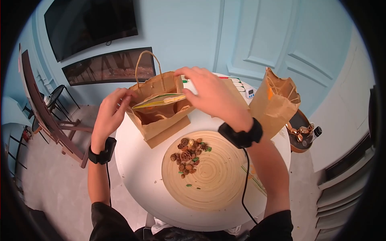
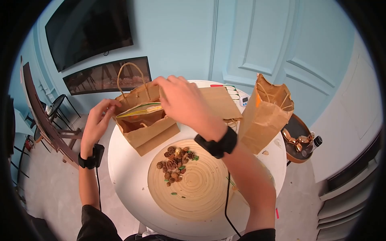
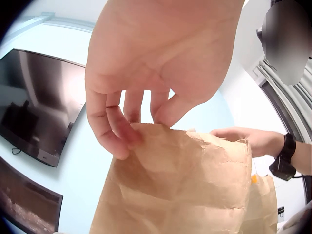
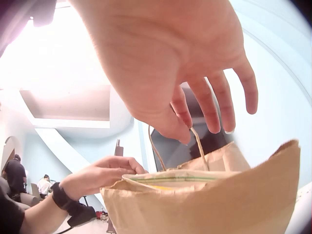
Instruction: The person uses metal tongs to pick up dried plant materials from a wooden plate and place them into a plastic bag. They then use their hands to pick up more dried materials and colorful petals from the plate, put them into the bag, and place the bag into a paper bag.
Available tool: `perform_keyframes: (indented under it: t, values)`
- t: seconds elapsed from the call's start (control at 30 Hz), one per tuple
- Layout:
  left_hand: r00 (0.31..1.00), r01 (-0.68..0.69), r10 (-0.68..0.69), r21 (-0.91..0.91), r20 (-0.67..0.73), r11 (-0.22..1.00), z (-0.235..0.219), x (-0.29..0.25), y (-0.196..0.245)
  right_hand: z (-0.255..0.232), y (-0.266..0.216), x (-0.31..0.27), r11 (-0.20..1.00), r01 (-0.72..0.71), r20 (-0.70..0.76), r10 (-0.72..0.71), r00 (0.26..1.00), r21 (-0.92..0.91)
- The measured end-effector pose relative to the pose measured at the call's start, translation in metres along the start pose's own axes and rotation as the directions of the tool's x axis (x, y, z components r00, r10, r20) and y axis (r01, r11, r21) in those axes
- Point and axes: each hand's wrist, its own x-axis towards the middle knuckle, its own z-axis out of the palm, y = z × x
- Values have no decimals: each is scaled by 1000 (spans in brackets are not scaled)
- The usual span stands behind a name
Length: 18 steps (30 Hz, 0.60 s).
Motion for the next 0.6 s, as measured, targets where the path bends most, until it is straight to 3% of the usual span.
perform_keyframes:
  t: [0.07, 0.17, 0.2, 0.4, 0.5, 0.6]
  values:
    - [997, 10, -16, 77, 70, 997, -2, -3, 12, -18, 2, -11, 998, -60, 49, 59, 997, 22]
    - [968, -251, 228, 370, 106, 894, 5, -19, 17, -31, 10, -36, 998, 55, -81, -52, 995, 36]
    - [976, -168, 108, 339, 189, 926, 6, -21, 24, -40, 8, -42, 1000, 8, -27, -8, 1000, -9]
    - [980, -199, 189, 367, 62, 909, 26, -27, 25, -65, 20, -84, 998, -60, -29, 60, 998, -20]
    - [950, -313, 274, 427, 152, 849, 30, -27, 19, -83, 19, -97, 992, -128, -5, 128, 992, -12]
    - [907, -378, 419, 508, 37, 774, 36, -22, 11, -102, 9, -109, 970, -245, 27, 245, 969, -6]
